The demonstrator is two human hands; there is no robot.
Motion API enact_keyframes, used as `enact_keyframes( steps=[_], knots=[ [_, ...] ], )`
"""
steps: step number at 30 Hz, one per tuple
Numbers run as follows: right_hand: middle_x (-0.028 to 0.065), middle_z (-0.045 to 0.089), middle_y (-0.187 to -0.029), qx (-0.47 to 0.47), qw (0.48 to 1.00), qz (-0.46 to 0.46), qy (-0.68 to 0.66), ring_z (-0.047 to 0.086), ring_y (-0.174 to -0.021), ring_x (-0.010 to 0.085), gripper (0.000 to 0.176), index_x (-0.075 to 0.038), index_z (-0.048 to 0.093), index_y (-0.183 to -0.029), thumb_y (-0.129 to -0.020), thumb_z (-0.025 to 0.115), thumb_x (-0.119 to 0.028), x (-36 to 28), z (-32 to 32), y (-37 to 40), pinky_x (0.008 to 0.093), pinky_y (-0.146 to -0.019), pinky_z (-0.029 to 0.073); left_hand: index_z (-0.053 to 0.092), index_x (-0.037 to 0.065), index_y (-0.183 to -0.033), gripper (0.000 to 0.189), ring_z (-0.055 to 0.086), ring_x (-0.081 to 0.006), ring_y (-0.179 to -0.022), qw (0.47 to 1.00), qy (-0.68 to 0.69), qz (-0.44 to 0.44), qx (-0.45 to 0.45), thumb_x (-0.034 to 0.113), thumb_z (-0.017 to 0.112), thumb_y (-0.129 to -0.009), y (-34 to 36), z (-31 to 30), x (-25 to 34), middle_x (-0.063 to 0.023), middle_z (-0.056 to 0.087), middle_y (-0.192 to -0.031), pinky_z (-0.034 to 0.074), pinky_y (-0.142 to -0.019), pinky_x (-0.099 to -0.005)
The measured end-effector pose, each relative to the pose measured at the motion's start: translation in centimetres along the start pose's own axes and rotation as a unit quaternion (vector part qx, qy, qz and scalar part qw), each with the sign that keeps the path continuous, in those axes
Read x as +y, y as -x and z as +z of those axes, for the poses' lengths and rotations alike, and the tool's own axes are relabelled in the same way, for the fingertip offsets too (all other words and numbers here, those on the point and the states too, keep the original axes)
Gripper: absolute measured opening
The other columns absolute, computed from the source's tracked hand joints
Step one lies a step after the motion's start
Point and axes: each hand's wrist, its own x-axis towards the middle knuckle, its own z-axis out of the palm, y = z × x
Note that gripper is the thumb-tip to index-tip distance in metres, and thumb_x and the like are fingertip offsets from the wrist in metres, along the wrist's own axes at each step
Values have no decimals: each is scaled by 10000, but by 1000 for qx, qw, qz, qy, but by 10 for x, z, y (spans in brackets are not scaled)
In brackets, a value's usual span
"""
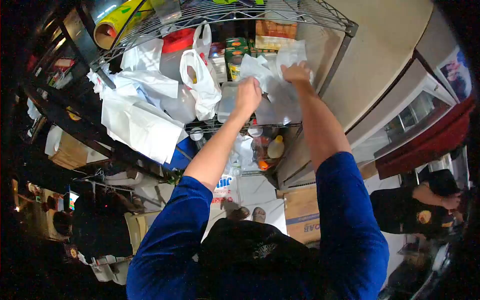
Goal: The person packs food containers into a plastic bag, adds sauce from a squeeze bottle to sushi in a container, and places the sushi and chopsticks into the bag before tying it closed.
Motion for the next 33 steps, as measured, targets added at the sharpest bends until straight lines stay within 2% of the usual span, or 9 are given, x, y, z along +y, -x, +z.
enact_keyframes(
  steps=[2,8,9,14,19,21,25,30,33],
  knots=[
    [224,606,-1248,-81,992,-83,52,370,-1316,457,516,6,639,-1207,-901,522,-392,9,3,0,558,-994,375,586,-23,-1063,288,631,-415,-840,991,-52,121,14,199,587,-881,21,9,22,-218,652,-850,493,-726,-509],
    [185,588,-794,322,943,-64,-52,602,-899,393,137,-41,611,-711,-826,564,-97,20,67,-28,472,-787,499,555,-46,-1179,333,657,-349,-756,978,76,-193,-19,105,525,-883,5,-23,43,-260,650,-832,494,-689,-445],
    [187,587,-797,327,941,-37,-82,611,-860,381,98,-34,602,-751,-815,565,-98,17,55,-26,473,-752,506,553,-36,-1184,329,616,-248,-673,990,45,-49,128,87,512,-882,7,-28,7,-196,632,-772,487,-653,-400],
    [255,605,-995,195,979,-41,-44,636,-819,391,403,4,568,-1124,-818,590,-257,11,56,-20,525,-673,526,550,39,-1081,258,545,-160,-894,843,471,-211,154,93,439,-855,14,-114,-16,-71,573,-966,460,-779,-301],
    [299,524,-1245,26,996,54,-59,587,-1066,448,529,-47,560,-1199,-873,574,-463,-13,-19,13,532,-858,498,513,9,-1203,391,576,-253,-950,980,88,33,174,-25,409,-829,23,-61,-22,-145,596,-1084,462,-855,-329],
    [282,510,-1283,57,989,53,-125,543,-1160,453,526,-51,556,-1220,-909,535,-475,-13,-26,20,524,-926,470,509,26,-1239,373,601,-343,-992,984,174,-8,26,-10,416,-880,14,-16,2,-204,605,-1132,463,-886,-396],
    [225,525,-1296,73,988,22,-135,533,-1163,442,420,-66,554,-1233,-934,511,-359,-16,-62,54,523,-951,452,503,24,-1177,218,590,-416,-955,982,137,-12,132,96,444,-980,-34,85,29,-205,603,-1012,459,-839,-482],
    [201,537,-1292,242,934,-26,-263,543,-1145,420,339,-69,557,-1228,-928,495,-213,-16,-76,97,554,-954,441,619,128,-865,151,572,-177,-758,797,582,-161,-28,279,621,-862,-79,126,32,5,577,-819,464,-773,-322],
    [207,540,-1291,52,986,-68,-144,536,-1168,410,338,-53,551,-1235,-931,478,-182,-1,-41,101,554,-966,434,626,130,-873,155,566,-161,-766,730,610,-283,-125,283,602,-872,-89,110,17,5,591,-824,451,-740,-305]
  ],
)
